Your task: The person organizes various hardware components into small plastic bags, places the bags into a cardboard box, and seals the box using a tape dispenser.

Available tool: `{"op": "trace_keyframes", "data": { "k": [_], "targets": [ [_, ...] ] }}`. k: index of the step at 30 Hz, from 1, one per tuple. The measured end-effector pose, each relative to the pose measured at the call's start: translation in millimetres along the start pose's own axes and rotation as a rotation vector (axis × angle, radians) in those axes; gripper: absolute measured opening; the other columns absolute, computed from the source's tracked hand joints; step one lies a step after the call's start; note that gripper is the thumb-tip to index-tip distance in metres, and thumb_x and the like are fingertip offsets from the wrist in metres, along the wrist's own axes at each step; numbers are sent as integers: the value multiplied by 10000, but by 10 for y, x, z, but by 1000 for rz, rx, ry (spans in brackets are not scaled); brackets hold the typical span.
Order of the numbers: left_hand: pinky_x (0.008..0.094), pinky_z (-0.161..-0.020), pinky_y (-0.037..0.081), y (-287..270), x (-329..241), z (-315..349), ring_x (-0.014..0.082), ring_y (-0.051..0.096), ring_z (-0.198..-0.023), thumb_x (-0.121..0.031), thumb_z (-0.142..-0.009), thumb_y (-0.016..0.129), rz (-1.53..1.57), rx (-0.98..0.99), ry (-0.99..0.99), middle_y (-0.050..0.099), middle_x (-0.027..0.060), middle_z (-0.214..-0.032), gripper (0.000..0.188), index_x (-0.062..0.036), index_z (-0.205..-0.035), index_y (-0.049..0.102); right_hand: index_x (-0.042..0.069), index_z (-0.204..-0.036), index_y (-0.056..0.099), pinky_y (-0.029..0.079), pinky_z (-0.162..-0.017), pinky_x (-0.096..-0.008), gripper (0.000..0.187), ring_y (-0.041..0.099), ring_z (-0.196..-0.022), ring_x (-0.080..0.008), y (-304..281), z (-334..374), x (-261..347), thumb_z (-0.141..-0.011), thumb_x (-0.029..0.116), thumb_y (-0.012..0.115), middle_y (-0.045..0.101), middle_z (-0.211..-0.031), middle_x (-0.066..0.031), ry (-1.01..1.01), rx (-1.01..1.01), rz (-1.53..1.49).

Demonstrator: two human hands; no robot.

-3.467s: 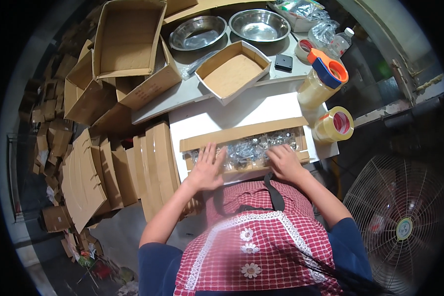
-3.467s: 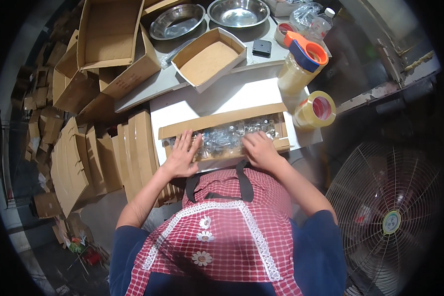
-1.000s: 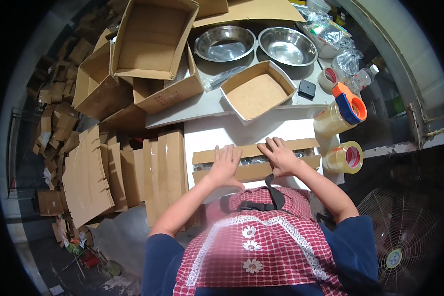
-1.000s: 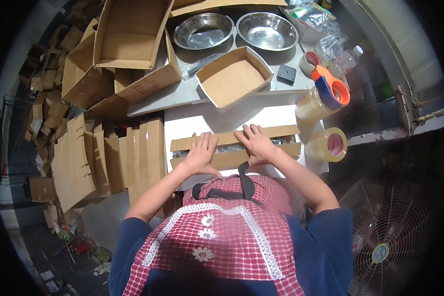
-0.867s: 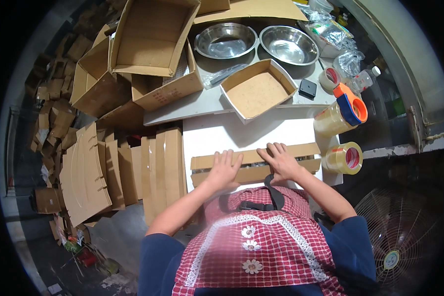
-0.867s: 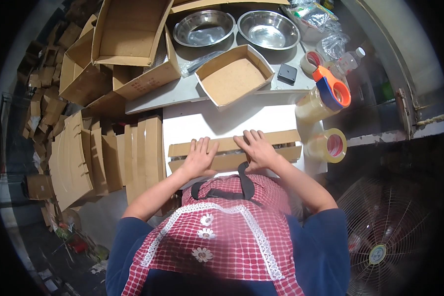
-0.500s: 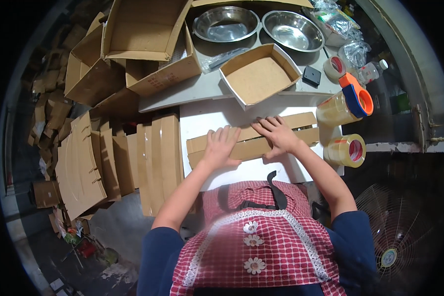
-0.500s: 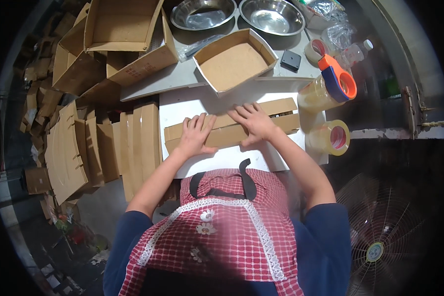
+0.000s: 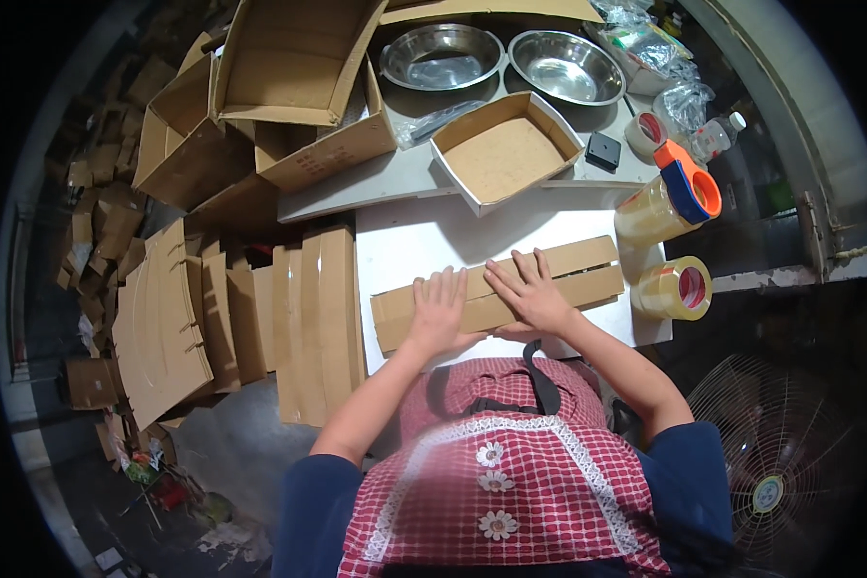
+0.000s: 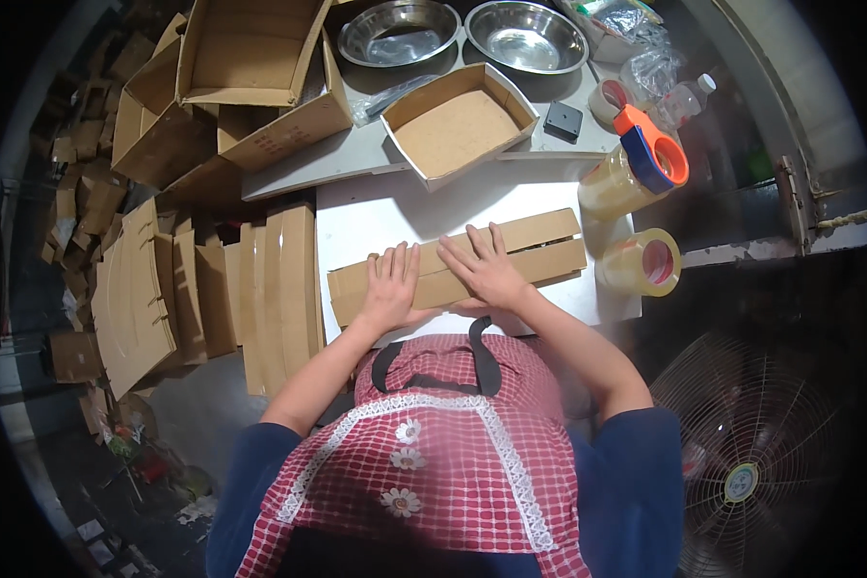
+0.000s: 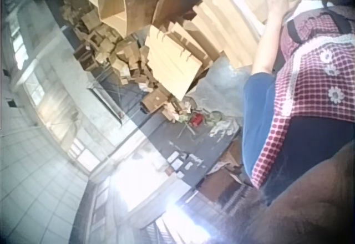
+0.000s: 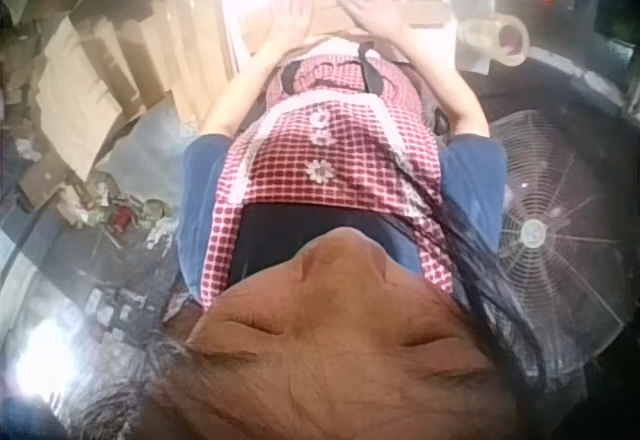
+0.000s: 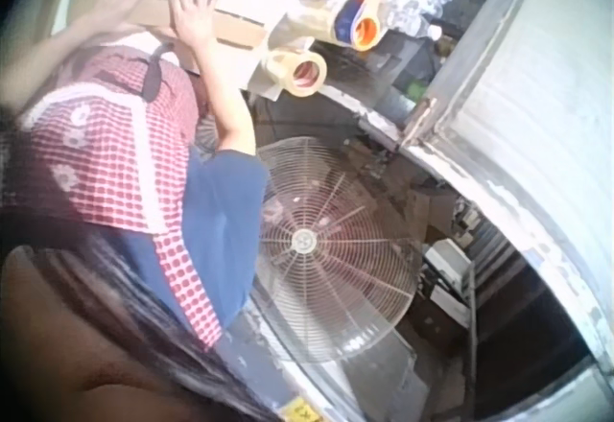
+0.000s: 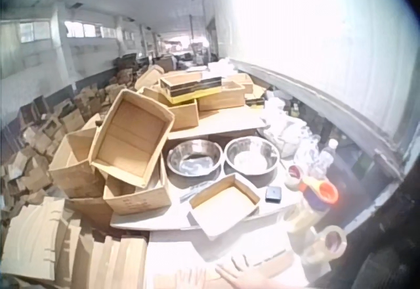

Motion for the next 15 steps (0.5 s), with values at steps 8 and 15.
{"op": "trace_keyframes", "data": {
  "k": [8, 15],
  "targets": [
    [724, -1104, 208, 59, -81, 69, 543, 319, -1385, -725, -820, 624, -37, 62, 56, 292, 365, -1535, 969, -206, -1591, 348, 159, -1597, 304, 164, -1155, -718, 1088, 338, -1443, -475, -23, 41, 18, -755, 774, 615, 315, -1649, -54, 47, 25, -4],
    [744, -1098, 209, 146, -32, 107, 594, 289, -1386, -694, -848, 626, -1, 120, 55, 247, 416, -1524, 876, -320, -1588, 342, -68, -1530, 301, 197, -1246, -510, 1151, 303, -1497, -391, -180, 299, -409, -781, 742, 627, 321, -1593, -271, 114, 21, -86]
  ]
}}
Point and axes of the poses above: each hand's wrist, its own z-axis away from the middle knuckle, its own y-axis out of the palm, x = y × z, the point moved 1 cm from there along -z, towards the middle knuckle
